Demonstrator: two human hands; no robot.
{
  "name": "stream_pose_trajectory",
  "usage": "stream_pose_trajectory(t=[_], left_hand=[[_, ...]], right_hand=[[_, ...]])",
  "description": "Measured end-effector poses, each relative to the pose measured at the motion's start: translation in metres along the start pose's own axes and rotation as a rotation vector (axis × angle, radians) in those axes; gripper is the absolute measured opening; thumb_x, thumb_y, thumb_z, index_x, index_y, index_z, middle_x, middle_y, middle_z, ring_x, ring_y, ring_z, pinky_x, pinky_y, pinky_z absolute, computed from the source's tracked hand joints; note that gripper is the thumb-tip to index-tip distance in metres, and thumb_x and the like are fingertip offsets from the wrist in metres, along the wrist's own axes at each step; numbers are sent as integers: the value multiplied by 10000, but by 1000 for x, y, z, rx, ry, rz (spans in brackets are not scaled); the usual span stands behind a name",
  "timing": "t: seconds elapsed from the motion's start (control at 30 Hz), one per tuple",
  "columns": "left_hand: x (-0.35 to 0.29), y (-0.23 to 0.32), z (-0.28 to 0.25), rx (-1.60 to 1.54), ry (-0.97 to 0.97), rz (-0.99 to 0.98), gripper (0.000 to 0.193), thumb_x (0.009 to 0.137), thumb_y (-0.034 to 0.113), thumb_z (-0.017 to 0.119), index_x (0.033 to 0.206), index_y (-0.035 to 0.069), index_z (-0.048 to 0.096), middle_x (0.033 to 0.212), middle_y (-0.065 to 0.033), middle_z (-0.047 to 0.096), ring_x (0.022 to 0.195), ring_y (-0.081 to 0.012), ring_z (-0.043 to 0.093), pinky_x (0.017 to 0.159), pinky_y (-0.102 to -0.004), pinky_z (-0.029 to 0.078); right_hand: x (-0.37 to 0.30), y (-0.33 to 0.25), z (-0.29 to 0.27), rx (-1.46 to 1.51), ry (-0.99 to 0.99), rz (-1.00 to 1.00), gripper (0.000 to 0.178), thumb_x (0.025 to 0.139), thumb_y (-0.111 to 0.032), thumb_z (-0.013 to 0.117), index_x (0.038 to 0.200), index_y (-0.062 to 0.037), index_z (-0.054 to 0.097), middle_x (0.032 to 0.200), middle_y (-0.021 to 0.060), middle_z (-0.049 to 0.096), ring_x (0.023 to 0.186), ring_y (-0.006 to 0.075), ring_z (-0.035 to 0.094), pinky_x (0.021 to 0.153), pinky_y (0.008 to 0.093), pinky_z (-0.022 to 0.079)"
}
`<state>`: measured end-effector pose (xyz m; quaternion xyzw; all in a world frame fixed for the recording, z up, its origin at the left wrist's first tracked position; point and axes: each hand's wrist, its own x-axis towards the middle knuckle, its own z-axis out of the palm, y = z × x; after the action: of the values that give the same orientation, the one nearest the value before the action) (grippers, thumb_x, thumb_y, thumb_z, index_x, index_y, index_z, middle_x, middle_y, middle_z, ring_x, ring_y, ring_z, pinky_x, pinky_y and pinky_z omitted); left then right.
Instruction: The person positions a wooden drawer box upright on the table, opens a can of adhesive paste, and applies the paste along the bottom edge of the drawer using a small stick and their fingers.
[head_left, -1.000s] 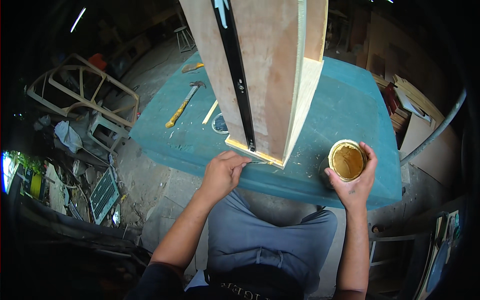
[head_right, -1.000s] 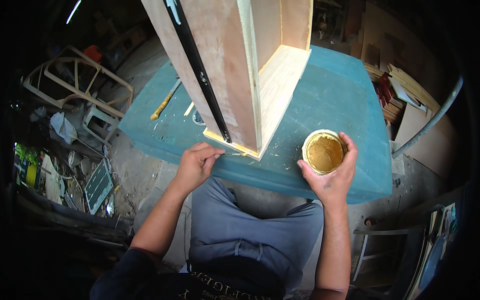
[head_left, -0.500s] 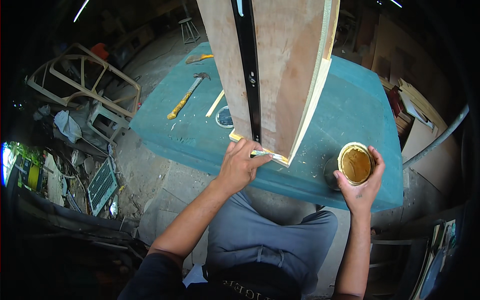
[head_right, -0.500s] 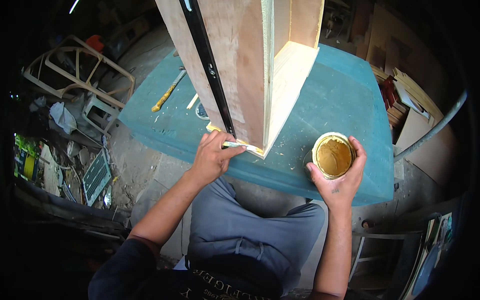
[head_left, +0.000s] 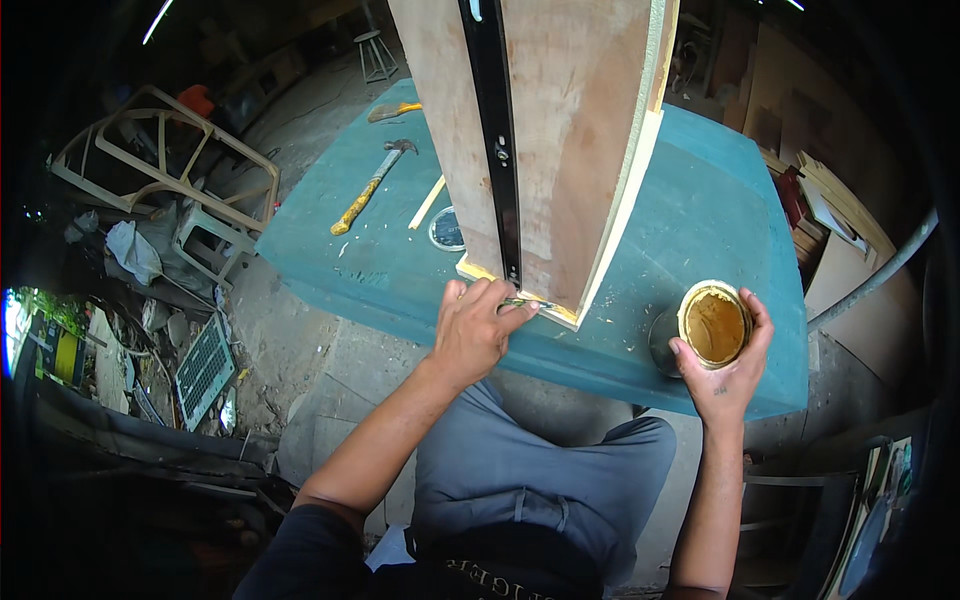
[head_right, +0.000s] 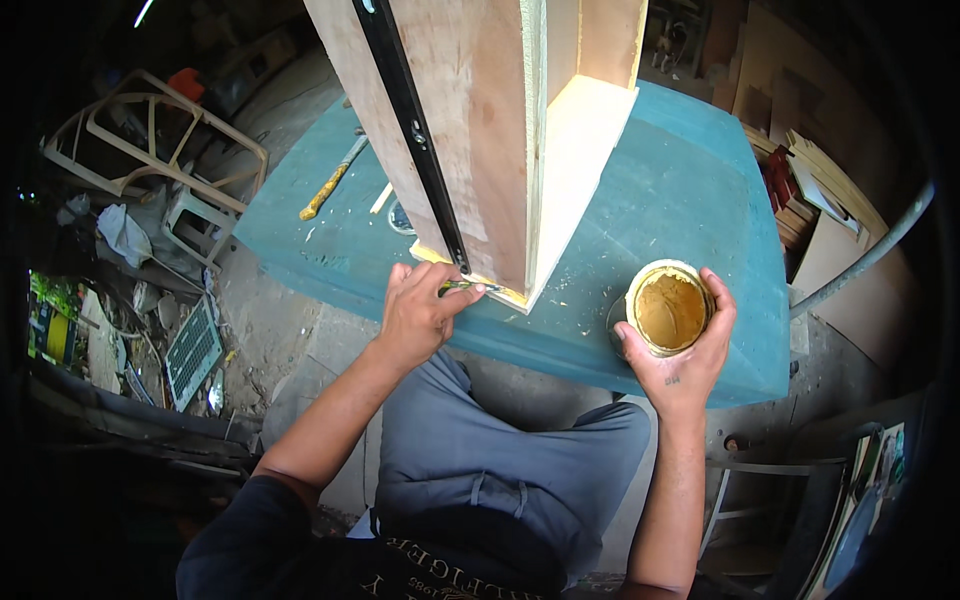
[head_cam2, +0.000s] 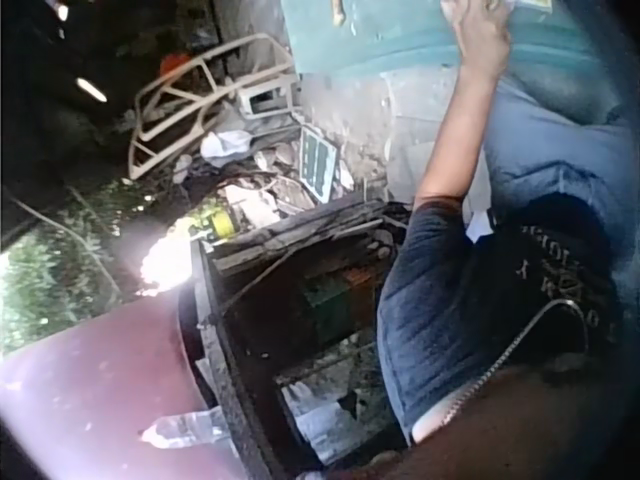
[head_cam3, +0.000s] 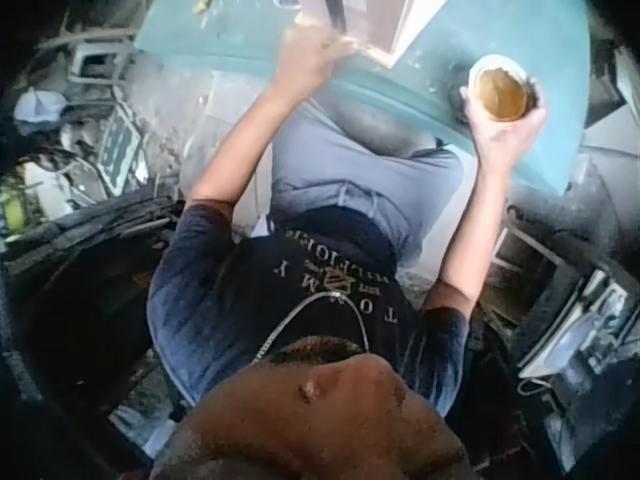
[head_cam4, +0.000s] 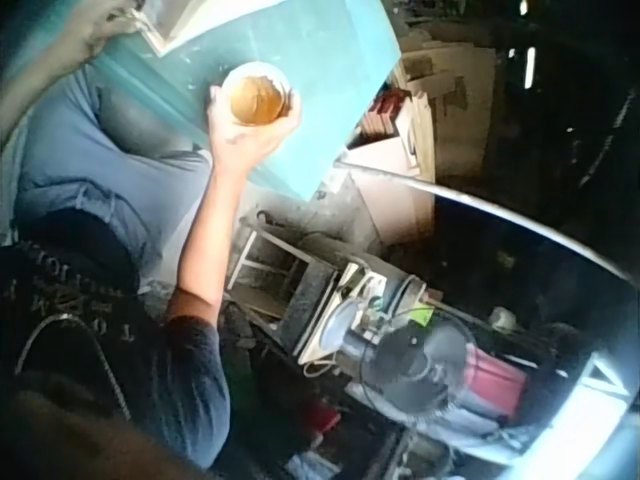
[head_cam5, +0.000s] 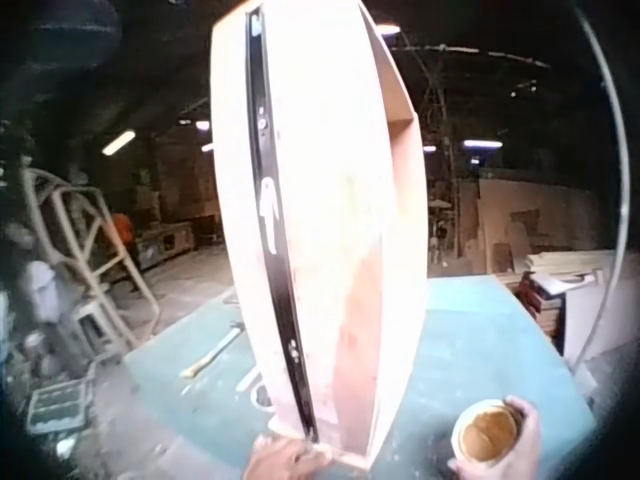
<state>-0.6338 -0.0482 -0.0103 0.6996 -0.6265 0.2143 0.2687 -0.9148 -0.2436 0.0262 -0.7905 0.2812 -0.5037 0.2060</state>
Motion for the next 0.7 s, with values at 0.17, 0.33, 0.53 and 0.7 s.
stream_pose_trajectory(t=[0.17, 0.33, 0.53, 0.7], left_hand=[[-5, 0, -3, -77, 9, 3, 415, 808, 21, 740, 1153, 233, 831, 1063, -7, 635, 995, -195, 628, 821, -398, 359], [1, 5, -1, -70, 3, -2, 428, 785, -21, 730, 1119, 219, 850, 1030, -19, 668, 989, -205, 638, 817, -387, 357], [2, -5, -21, 90, -120, -82, 378, 819, 33, 714, 1124, 211, 850, 1044, 19, 643, 1015, -192, 623, 856, -418, 372], [12, -11, -22, -107, -107, -169, 427, 754, -87, 656, 1044, 162, 845, 927, -2, 691, 905, -212, 670, 834, -401, 363]], right_hand=[[0, -1, 2, 1, 0, -27, 1027, 681, -270, 1004, 1494, 25, 450, 1390, 201, 591, 1273, 324, 633, 1108, 421, 501], [2, -2, 1, -9, 1, -3, 1019, 684, -267, 1004, 1490, 30, 455, 1387, 205, 592, 1277, 330, 631, 1109, 424, 500], [-1, 0, 2, -2, -2, -13, 1015, 682, -259, 1001, 1489, 29, 456, 1393, 205, 584, 1279, 333, 627, 1109, 426, 498], [1, -1, -1, -16, -2, -8, 1015, 679, -258, 999, 1489, 24, 457, 1393, 204, 581, 1277, 332, 625, 1108, 427, 498]])
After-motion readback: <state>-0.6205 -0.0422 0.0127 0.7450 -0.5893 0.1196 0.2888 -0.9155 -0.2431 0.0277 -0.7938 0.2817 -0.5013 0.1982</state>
